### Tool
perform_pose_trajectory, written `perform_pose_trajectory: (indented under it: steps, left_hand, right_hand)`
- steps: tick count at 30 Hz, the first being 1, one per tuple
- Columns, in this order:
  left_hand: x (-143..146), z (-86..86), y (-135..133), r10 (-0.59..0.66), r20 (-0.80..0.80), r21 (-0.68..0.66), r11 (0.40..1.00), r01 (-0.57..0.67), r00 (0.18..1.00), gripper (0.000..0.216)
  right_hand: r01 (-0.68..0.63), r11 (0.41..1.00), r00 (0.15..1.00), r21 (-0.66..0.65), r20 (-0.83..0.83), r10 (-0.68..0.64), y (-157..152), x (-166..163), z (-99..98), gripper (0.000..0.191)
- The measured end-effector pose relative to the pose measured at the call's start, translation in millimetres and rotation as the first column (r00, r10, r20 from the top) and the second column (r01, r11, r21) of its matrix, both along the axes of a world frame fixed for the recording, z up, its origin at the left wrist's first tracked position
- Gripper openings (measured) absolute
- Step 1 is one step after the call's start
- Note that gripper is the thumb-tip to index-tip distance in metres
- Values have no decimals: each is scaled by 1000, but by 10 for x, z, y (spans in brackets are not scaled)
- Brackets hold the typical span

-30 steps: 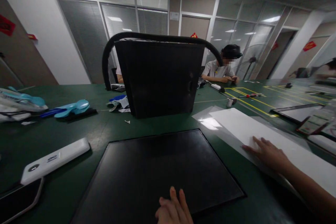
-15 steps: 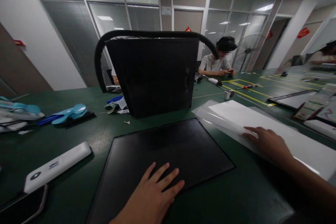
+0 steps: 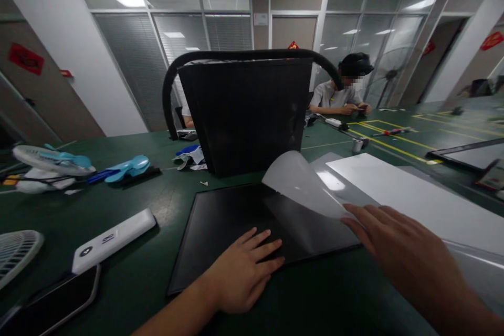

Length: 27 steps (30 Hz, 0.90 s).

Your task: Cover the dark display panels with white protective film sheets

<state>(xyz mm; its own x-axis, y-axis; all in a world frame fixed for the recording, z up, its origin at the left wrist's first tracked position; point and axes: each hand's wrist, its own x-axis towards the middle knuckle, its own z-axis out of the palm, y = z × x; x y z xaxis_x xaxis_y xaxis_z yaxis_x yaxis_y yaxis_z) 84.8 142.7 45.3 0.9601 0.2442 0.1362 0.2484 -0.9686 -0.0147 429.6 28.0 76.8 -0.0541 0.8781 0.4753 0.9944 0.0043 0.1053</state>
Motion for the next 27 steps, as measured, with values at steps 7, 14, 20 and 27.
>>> perform_pose_trajectory:
  steps: [7, 14, 20, 27]
  left_hand:
    - [-137, -15, -241, -497, 79, 592, 720, 360, 864, 25]
    - [-45, -44, -228, 133, 309, 371, 895, -248, 942, 33]
    - [-21, -168, -13, 316, 231, 249, 895, -371, 920, 43]
    - [-253, -403, 168, 258, 131, 314, 905, -287, 957, 48]
  right_hand:
    - [-431, 902, 901, 6, 55, 430, 201, -680, 16, 29]
    - [-573, 784, 813, -238, -41, 581, 705, -612, -407, 45]
    - [-593, 742, 804, -314, -176, 568, 746, -476, -507, 47]
    - [-647, 746, 758, -159, -23, 652, 905, -396, -582, 45]
